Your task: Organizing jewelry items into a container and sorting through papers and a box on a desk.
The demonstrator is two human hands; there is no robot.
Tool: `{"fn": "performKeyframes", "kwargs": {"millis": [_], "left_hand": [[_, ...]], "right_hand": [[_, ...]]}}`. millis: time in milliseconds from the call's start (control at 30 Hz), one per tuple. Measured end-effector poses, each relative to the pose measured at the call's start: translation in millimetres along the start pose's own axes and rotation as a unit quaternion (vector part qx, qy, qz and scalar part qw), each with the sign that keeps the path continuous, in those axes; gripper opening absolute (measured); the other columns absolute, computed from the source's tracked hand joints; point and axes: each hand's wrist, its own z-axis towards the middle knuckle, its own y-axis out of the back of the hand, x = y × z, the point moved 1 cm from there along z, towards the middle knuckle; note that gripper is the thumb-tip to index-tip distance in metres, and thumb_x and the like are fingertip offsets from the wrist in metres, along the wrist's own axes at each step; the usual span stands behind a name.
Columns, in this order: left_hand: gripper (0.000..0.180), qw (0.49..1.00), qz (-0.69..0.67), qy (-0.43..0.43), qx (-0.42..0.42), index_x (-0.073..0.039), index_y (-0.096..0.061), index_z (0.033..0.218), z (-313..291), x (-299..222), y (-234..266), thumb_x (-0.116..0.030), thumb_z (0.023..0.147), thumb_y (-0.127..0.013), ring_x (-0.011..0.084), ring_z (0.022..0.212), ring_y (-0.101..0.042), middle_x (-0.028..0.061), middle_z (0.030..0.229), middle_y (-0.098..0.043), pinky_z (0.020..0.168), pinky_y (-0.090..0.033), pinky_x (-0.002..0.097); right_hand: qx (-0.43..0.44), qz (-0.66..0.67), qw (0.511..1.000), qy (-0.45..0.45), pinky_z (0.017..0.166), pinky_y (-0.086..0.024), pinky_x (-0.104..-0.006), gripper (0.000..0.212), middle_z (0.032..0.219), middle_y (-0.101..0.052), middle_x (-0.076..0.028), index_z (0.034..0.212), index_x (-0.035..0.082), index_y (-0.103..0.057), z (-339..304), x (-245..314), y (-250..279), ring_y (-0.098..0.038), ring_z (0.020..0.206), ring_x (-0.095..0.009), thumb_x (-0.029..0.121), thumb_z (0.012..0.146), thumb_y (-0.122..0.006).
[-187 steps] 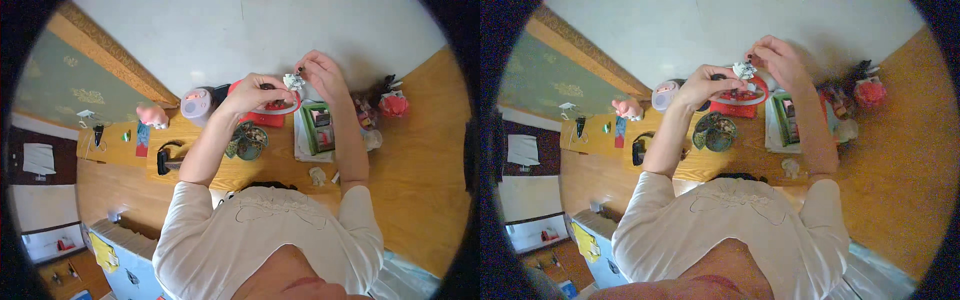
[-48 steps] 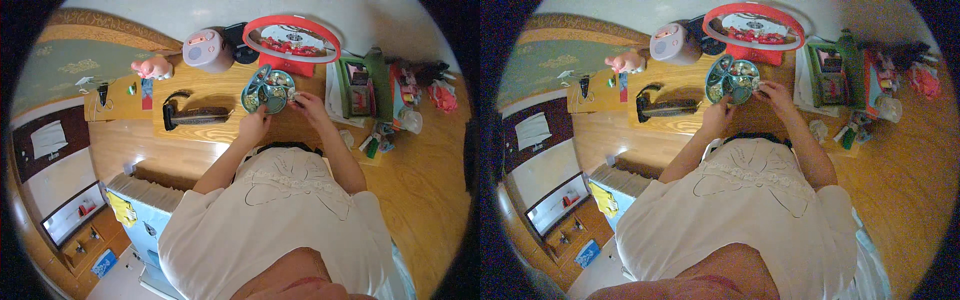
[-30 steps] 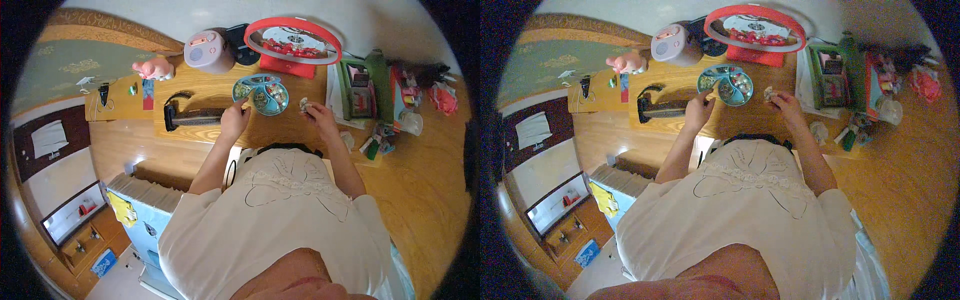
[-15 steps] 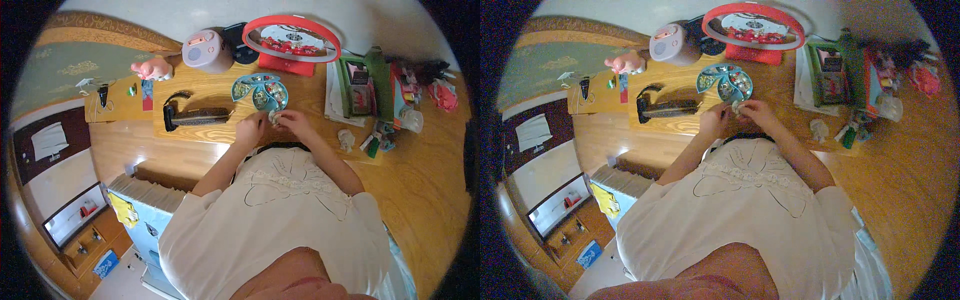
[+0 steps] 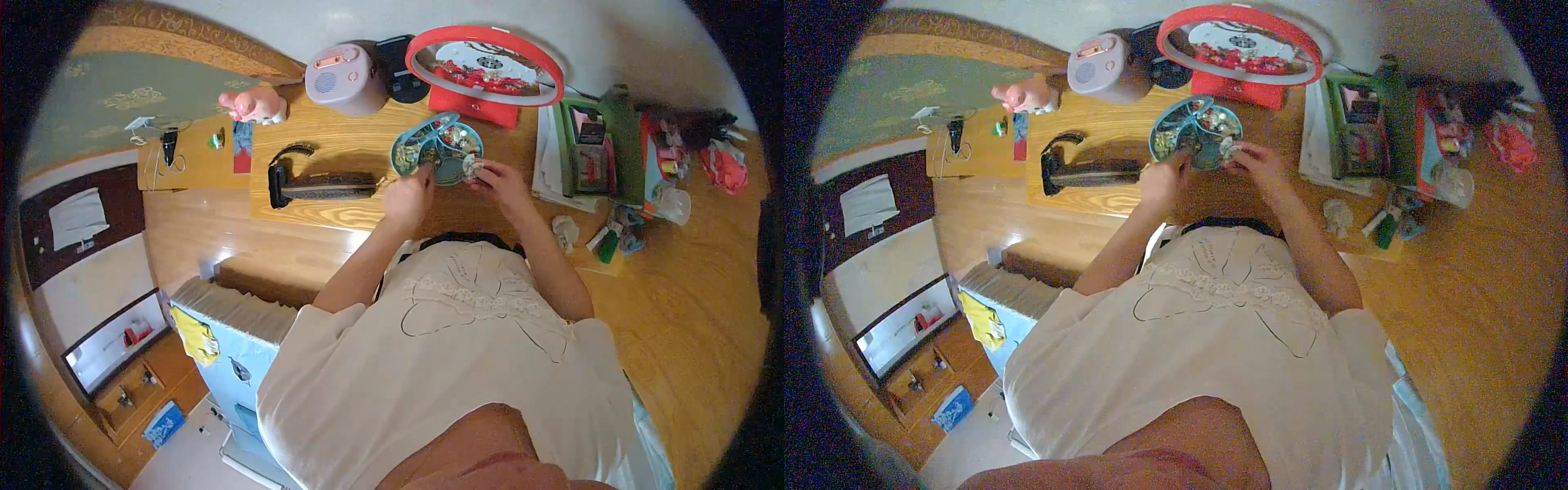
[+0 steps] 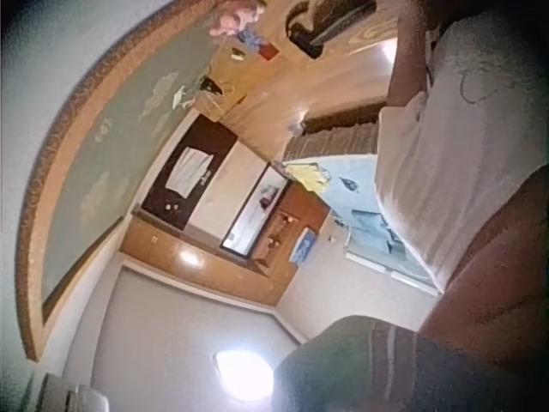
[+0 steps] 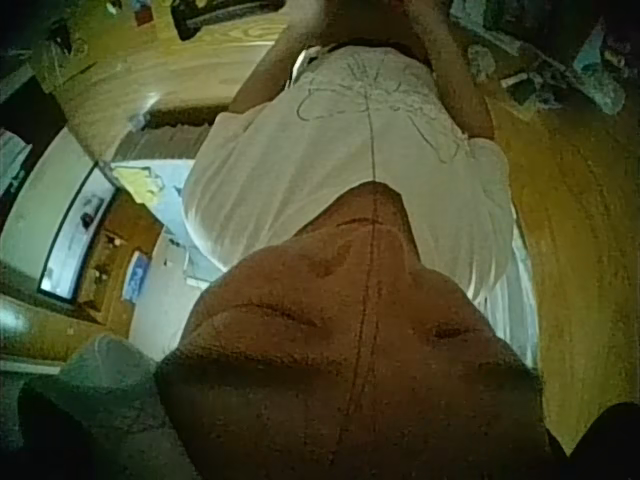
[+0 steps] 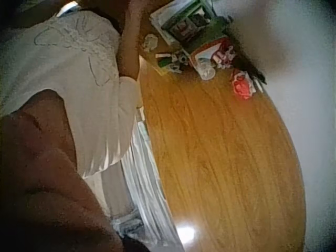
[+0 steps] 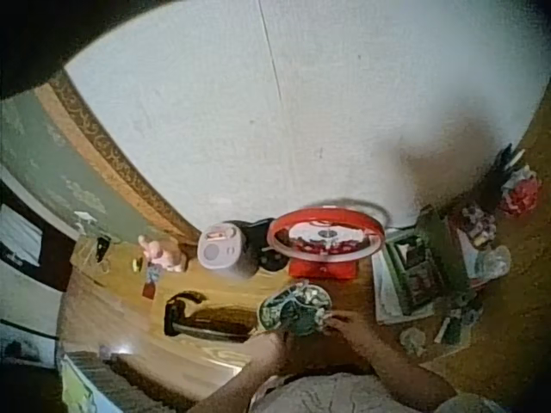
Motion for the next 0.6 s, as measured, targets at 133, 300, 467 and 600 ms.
{"fn": "performKeyframes", "kwargs": {"millis": [133, 300, 467, 600], "left_hand": [[0.033, 0.995, 0.047, 0.014, 0.088, -0.014, -0.050, 0.118, 16, -15, -5, -0.020, 0.085, -0.048, 0.0324, 0.064, -0.064, 0.0163, 0.072, -0.064, 0.054, -0.051, 0.0440], [0.039, 0.988, 0.083, -0.002, 0.131, -0.011, -0.045, 0.122, 19, -12, -27, -0.019, 0.084, -0.045, 0.0328, 0.063, -0.064, 0.0160, 0.072, -0.064, 0.053, -0.051, 0.0443], [0.049, 0.989, 0.098, -0.004, 0.113, -0.012, -0.038, 0.129, 12, -7, -33, -0.021, 0.082, -0.049, 0.0331, 0.056, -0.062, 0.0177, 0.066, -0.062, 0.048, -0.049, 0.0445], [0.042, 0.980, 0.137, -0.020, 0.145, -0.007, -0.042, 0.125, 4, -15, -17, -0.011, 0.083, -0.044, 0.0287, 0.065, -0.065, 0.0146, 0.074, -0.065, 0.056, -0.053, 0.0394]], "right_hand": [[-0.021, 0.001, 0.999, 0.025, 0.072, -0.050, -0.0239, 0.028, 0.097, -0.062, -0.008, 0.112, -0.002, -0.056, -3, 4, 6, -0.062, 0.084, -0.015, 0.010, 0.087, -0.054], [0.012, -0.034, 0.996, 0.076, 0.075, -0.050, -0.0254, 0.028, 0.098, -0.062, -0.008, 0.112, -0.002, -0.056, 7, 13, 15, -0.061, 0.084, -0.016, 0.011, 0.087, -0.055], [0.042, -0.086, 0.995, -0.023, 0.075, -0.050, -0.0257, 0.031, 0.099, -0.062, -0.009, 0.114, -0.002, -0.055, -4, 6, 6, -0.061, 0.084, -0.016, 0.011, 0.087, -0.055], [0.027, -0.069, 0.997, 0.032, 0.074, -0.051, -0.0252, 0.033, 0.100, -0.062, -0.009, 0.117, -0.002, -0.054, 6, 10, 11, -0.061, 0.085, -0.017, 0.012, 0.087, -0.055]]}}
